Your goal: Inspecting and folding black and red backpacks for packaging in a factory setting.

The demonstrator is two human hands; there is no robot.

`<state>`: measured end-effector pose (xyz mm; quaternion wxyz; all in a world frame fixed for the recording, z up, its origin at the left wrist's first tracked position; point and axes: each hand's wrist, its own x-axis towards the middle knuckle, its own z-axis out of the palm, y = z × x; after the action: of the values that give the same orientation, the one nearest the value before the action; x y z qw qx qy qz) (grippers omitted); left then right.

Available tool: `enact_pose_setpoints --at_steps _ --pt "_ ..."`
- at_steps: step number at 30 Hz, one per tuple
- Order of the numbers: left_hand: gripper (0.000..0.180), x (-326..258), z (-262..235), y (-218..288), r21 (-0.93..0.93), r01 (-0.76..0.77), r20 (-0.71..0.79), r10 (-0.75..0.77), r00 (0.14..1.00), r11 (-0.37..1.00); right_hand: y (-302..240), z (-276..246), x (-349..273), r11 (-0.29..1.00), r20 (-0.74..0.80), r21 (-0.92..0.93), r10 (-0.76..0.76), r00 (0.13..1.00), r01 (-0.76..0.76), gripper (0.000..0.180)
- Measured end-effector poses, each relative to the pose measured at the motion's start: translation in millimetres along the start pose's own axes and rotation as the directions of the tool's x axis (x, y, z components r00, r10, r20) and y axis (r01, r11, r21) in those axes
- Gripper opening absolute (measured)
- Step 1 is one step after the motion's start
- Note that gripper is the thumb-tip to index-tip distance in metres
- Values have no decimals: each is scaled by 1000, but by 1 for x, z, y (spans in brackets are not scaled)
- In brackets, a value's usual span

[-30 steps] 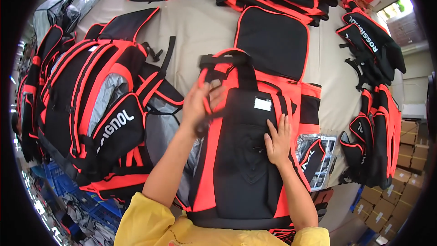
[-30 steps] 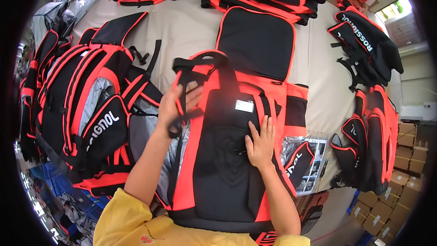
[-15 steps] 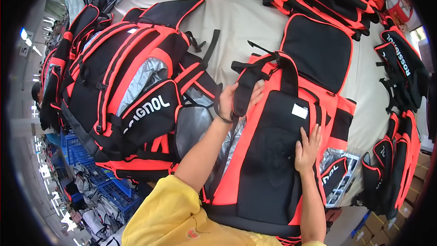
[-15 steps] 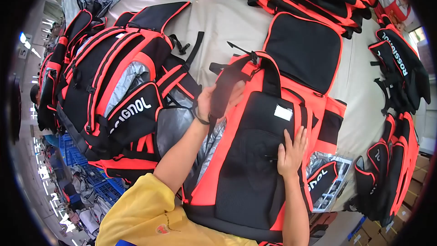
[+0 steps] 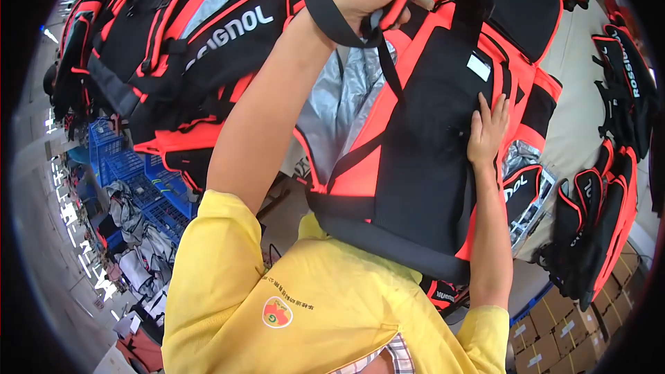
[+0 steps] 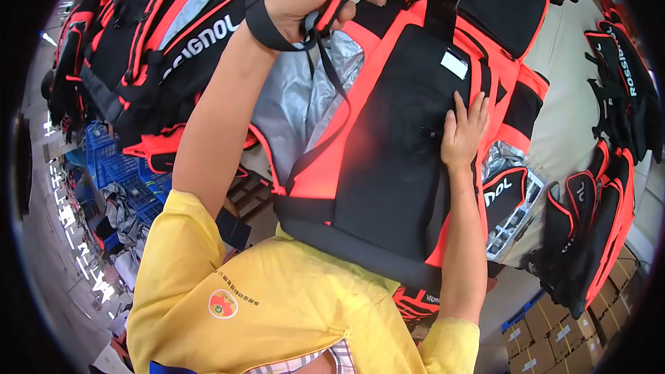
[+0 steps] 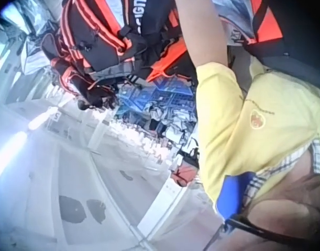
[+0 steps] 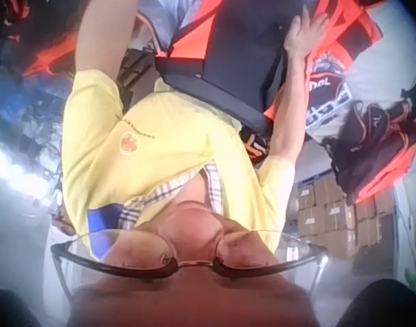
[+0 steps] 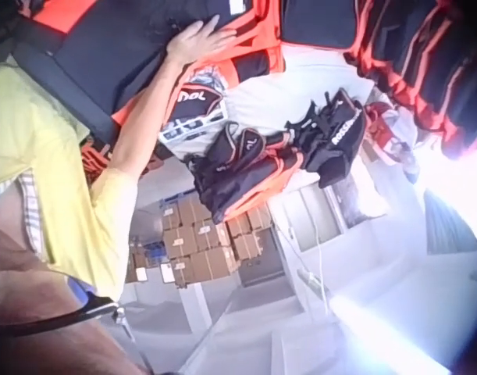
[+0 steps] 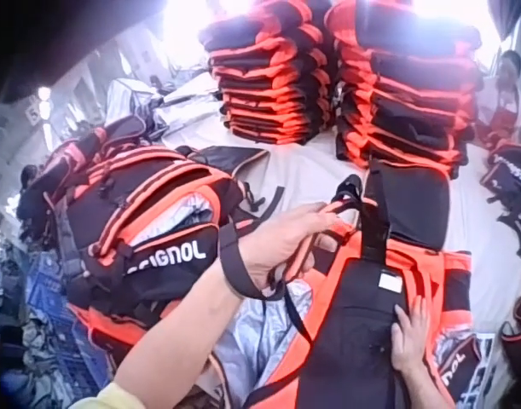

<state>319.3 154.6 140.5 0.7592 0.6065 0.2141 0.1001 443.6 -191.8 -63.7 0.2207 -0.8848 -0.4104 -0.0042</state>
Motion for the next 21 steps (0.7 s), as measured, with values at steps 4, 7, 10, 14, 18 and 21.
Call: enact_pose_setpoints --at_steps 4,7,10,14,18,21 --pt "61 -51 35 19 205 32 -7 -32 999 978 5 -4 5 1000 1 -6 0 1000 0 45" --pt "69 -81 56 11 327 -11 6 10 1000 945 8 -37 8 999 -10 24 35 999 -35 48" --pt "73 -131 75 -5 700 -11 -18 33 999 714 -2 -89 -13 997 -69 37 65 995 -63 54" --pt "77 -211 97 -94 876 -94 14 170 985 473 -13 -139 -95 957 184 136 229 956 -256 74" --pt "79 -254 99 -198 962 -51 -46 343 938 270 -39 -170 -132 982 112 -100 172 979 -161 80" --pt "78 -245 98 -205 946 -108 -23 396 918 305 -44 -181 -114 936 184 -88 350 918 -339 88"
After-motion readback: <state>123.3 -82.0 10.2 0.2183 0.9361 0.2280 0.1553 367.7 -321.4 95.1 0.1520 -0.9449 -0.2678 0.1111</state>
